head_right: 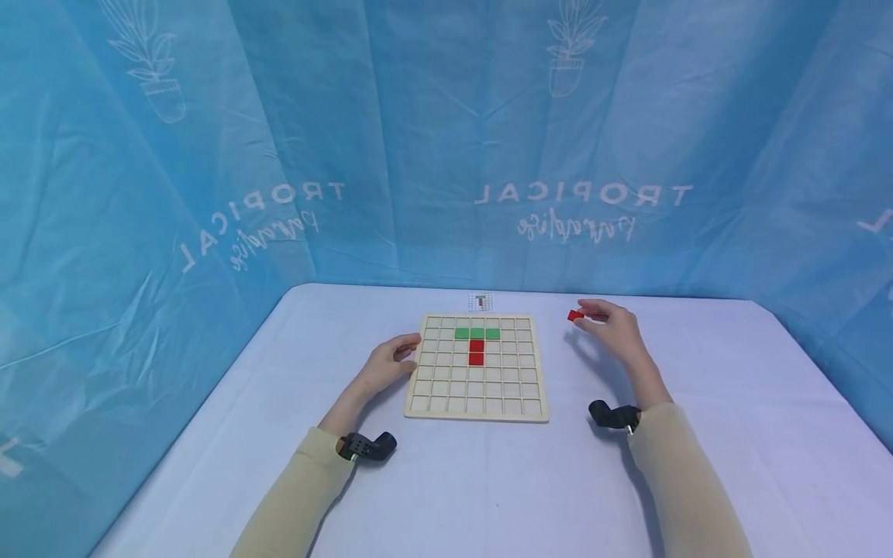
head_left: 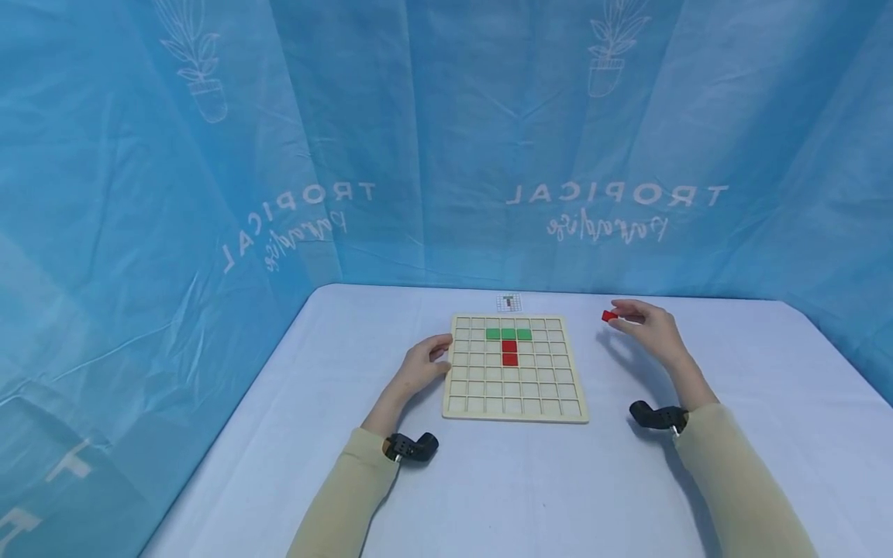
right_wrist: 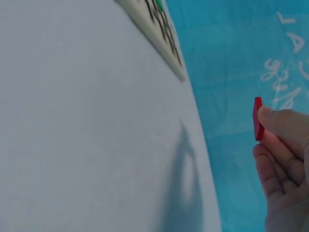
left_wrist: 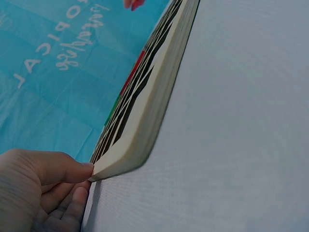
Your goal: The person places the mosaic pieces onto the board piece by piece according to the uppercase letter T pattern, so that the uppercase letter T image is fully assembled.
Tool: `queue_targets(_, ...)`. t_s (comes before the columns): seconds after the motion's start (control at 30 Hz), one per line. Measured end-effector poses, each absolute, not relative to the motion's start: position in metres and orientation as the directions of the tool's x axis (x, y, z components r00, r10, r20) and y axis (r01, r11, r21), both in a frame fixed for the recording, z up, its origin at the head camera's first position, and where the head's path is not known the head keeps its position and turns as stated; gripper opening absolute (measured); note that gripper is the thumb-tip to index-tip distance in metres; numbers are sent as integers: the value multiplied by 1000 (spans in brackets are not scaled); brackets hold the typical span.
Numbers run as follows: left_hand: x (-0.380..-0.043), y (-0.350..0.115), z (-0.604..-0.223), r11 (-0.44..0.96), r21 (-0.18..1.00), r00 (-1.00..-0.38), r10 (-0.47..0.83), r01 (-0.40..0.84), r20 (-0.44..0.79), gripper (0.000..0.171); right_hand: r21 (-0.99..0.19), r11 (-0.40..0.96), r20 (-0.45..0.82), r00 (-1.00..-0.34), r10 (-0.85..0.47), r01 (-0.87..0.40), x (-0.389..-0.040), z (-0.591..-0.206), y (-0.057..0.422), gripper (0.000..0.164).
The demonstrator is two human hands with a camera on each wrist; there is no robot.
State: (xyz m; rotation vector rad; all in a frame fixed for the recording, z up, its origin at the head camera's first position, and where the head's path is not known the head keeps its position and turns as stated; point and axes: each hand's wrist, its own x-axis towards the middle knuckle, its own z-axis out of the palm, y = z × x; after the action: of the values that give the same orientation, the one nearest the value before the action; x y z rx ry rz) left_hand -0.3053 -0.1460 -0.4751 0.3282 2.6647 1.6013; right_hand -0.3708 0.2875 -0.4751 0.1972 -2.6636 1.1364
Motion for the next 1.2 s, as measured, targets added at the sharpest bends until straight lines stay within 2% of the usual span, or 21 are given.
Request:
queue_targets(0.13, -306, -147, -475, 450, 877, -978, 184, 168, 93, 54, -706, 665, 307, -951, -23, -243, -393, -492, 290, 61)
queue_targets(0.27, -304, -147, -472, 455, 876, -980, 180, 163, 89, 54, -720, 643, 308, -950, -44, -263, -395, -492, 277, 61)
queue_targets(0.37, -303, -146, -471, 459, 873, -979, 182, 165, 90, 54, -729, 624, 295, -952, -84, -281, -383, -479, 258, 56)
queue_targets(0.6, -303, -146, -471, 451, 877, -979, 183, 166, 91, 54, -761, 554, 262, -941, -216, -339, -323, -415, 194, 51)
queue_targets(0.87, -303, -147, -471, 451, 878, -979, 184, 159, 83, 54, -779, 511, 247, -927, -283, -363, -311, -411, 162, 46)
queue_targets(1.2, -303, -146, -472, 448, 879, -979, 187, 162, 85, 55, -802, 460, 241, -911, -336, -381, -304, -424, 139, 44)
